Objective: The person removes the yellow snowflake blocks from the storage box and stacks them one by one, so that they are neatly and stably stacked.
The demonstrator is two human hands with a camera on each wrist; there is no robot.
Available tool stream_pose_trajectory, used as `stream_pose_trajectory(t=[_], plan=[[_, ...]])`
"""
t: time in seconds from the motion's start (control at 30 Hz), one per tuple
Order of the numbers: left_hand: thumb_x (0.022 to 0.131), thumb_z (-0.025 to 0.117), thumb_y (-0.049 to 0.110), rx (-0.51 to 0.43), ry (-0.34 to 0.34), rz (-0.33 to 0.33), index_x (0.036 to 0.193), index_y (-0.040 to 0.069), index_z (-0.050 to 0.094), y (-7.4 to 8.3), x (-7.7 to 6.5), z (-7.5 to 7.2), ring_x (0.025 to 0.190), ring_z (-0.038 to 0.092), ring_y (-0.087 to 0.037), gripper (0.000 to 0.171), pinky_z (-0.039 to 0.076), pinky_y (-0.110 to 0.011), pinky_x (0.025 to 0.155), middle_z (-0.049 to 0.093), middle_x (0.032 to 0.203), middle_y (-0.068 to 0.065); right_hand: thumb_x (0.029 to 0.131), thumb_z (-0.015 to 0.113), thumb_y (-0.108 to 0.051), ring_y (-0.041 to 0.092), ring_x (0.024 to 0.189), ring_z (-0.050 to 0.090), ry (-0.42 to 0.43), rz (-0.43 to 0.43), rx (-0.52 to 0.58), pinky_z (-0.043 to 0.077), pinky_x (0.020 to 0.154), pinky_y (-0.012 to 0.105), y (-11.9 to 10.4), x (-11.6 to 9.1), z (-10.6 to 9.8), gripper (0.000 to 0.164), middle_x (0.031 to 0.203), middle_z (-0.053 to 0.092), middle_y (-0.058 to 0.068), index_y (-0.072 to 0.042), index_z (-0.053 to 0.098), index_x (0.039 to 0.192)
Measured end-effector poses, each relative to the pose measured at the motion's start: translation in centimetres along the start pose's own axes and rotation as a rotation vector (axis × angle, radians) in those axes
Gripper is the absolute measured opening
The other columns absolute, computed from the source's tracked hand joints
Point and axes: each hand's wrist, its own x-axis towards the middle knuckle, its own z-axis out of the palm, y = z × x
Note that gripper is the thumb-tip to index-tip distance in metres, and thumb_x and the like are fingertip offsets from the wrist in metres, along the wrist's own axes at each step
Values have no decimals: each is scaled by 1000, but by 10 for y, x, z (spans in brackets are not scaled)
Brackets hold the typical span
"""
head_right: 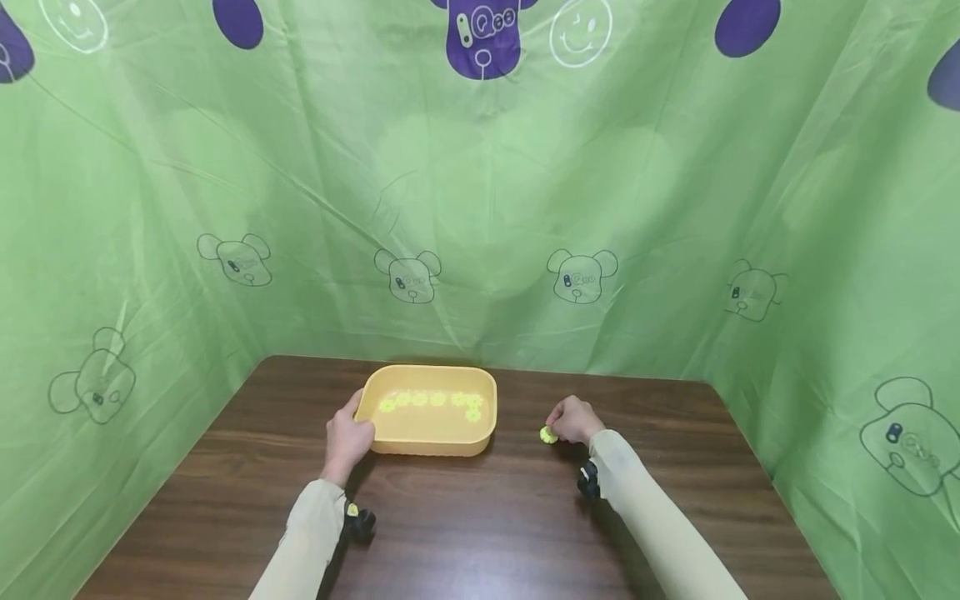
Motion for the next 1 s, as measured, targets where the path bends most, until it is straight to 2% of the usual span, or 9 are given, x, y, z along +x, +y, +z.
stream_pose_trajectory(t=[0.23,0.33,0.6,0.7,0.8,0.9,1.0], plan=[[80,51,1,-3,7,-4,150,15,50,2,1,-1,124,56,-40,72,46,-54,101,58,142,-22,80,68,0,13,61,60,-7,-19,-47,49,57,26,-5,0,-2,9,75,71,5,-1,74,87],[80,51,1,-7,6,-12,151,15,49,2,1,0,124,56,-39,72,46,-53,102,58,143,-21,81,71,-4,15,64,60,-5,-16,-65,49,60,27,-8,1,-2,7,77,71,6,-2,74,88],[79,51,1,-14,10,-11,151,15,50,2,-1,1,123,57,-39,73,47,-53,101,59,142,-21,90,71,-23,21,85,62,172,-102,-118,50,75,38,-25,8,-2,13,90,71,4,-11,74,91],[79,51,1,-6,6,-9,151,14,50,2,-1,1,124,56,-40,73,47,-54,101,58,143,-21,92,68,-24,25,90,65,222,-163,-114,52,81,44,-43,11,-2,16,94,72,7,-10,74,96],[79,51,1,-1,1,-17,151,13,48,2,-1,1,127,55,-40,73,46,-54,103,57,145,-21,92,67,-24,24,92,65,263,-222,-107,52,84,45,-67,17,0,16,96,72,6,-11,74,99],[79,51,1,-3,0,-22,152,12,47,3,-1,0,128,54,-40,74,46,-54,104,56,146,-21,91,67,-25,24,90,64,276,-272,-87,52,83,43,-97,23,3,17,94,72,6,-10,74,99],[79,51,1,-8,4,-19,152,12,47,3,-2,0,125,55,-40,74,46,-54,101,56,144,-23,92,69,-25,24,89,64,265,-282,-52,53,82,43,-128,28,10,18,93,71,6,-9,74,99]])
